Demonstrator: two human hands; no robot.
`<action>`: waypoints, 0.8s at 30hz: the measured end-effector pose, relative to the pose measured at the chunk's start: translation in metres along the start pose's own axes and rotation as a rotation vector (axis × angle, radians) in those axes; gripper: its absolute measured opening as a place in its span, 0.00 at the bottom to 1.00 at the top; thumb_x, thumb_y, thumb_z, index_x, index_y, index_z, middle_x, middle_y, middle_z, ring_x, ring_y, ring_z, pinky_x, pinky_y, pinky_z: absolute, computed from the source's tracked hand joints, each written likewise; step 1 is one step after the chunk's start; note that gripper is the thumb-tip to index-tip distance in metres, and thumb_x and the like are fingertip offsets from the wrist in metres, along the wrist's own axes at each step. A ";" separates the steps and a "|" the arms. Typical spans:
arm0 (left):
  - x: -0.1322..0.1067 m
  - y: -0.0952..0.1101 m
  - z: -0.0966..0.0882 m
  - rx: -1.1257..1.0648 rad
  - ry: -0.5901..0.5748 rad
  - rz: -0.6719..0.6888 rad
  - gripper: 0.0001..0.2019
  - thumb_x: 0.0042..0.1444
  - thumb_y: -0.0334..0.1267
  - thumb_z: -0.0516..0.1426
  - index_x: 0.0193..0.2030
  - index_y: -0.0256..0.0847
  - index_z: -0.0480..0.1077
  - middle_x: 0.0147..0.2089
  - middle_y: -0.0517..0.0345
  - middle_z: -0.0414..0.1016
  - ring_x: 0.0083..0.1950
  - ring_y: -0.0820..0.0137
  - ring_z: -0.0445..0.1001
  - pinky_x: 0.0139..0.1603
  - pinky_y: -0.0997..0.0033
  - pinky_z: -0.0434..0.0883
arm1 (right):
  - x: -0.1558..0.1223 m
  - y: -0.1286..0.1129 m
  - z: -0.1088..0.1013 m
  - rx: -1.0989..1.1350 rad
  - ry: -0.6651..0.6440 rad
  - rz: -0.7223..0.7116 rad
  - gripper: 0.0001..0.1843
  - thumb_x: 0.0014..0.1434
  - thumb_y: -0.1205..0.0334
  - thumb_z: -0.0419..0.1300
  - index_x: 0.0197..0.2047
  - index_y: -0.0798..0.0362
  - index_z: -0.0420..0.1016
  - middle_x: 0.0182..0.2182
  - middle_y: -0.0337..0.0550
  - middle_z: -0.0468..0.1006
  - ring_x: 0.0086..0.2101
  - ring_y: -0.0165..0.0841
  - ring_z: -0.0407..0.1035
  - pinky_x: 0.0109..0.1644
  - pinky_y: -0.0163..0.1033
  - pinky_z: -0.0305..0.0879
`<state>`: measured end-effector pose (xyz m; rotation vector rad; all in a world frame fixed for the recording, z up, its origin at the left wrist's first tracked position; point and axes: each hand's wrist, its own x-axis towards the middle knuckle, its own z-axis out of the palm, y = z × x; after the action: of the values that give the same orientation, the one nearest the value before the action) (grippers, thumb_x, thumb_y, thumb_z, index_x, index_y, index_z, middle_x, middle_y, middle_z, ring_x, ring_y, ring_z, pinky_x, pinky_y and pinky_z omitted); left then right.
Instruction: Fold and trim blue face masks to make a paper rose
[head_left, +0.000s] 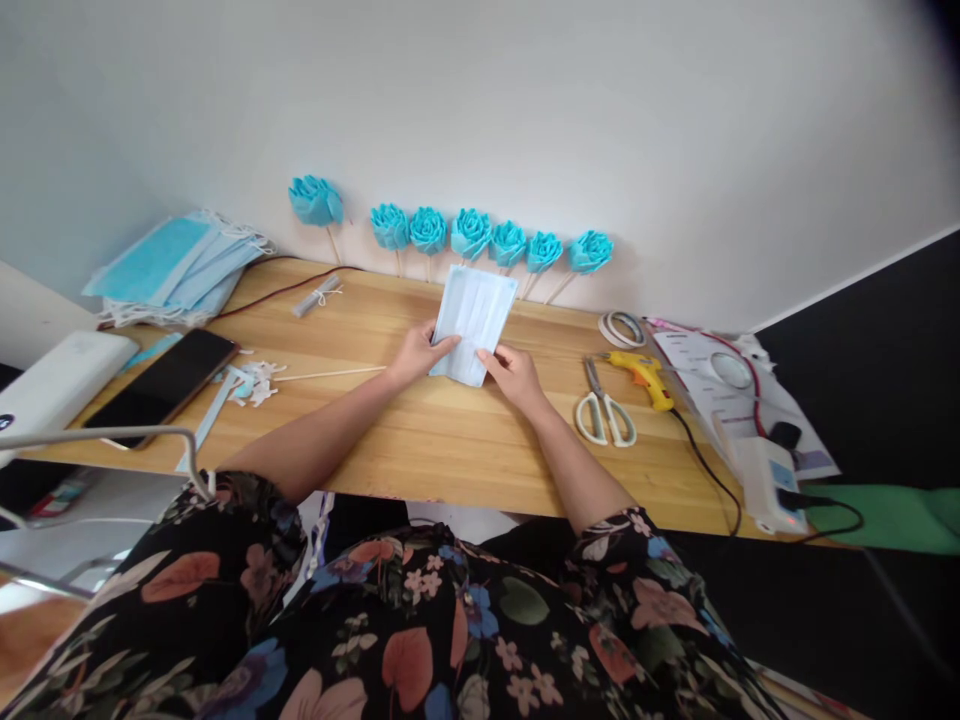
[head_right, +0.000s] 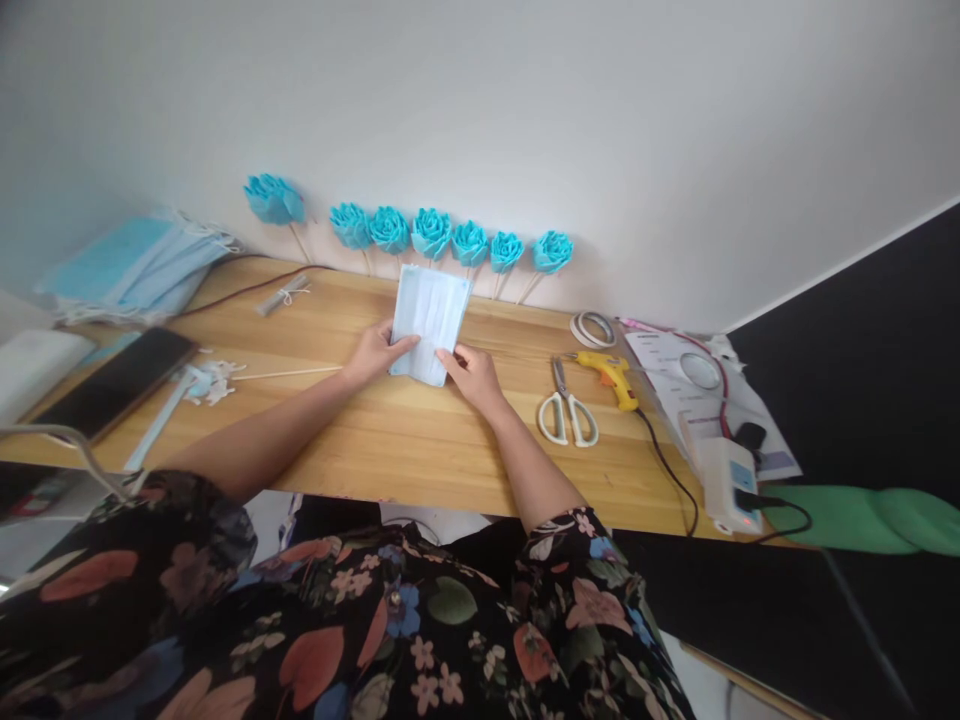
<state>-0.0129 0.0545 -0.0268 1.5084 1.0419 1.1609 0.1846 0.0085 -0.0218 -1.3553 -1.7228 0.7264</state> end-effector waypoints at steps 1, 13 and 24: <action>0.000 0.000 0.000 0.005 0.000 0.000 0.14 0.50 0.45 0.63 0.36 0.34 0.74 0.35 0.53 0.77 0.36 0.67 0.72 0.35 0.69 0.69 | 0.000 0.000 0.000 0.007 -0.001 0.001 0.24 0.59 0.42 0.57 0.23 0.52 0.65 0.21 0.34 0.59 0.25 0.27 0.55 0.29 0.35 0.52; -0.001 -0.006 0.002 -0.063 -0.096 0.074 0.20 0.49 0.54 0.65 0.33 0.36 0.73 0.29 0.58 0.72 0.31 0.72 0.67 0.32 0.72 0.65 | -0.001 -0.003 0.001 -0.005 0.056 -0.001 0.24 0.57 0.42 0.59 0.21 0.52 0.64 0.19 0.36 0.62 0.23 0.27 0.56 0.28 0.35 0.52; 0.000 0.004 -0.003 -0.105 -0.095 0.210 0.23 0.52 0.54 0.65 0.45 0.37 0.71 0.44 0.52 0.76 0.45 0.68 0.73 0.49 0.68 0.68 | 0.001 -0.005 -0.007 -0.098 0.229 -0.081 0.22 0.59 0.45 0.57 0.23 0.52 0.67 0.22 0.38 0.70 0.26 0.29 0.62 0.31 0.36 0.58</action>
<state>-0.0156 0.0538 -0.0224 1.6012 0.7608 1.2552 0.1878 0.0080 -0.0138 -1.3692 -1.6365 0.4275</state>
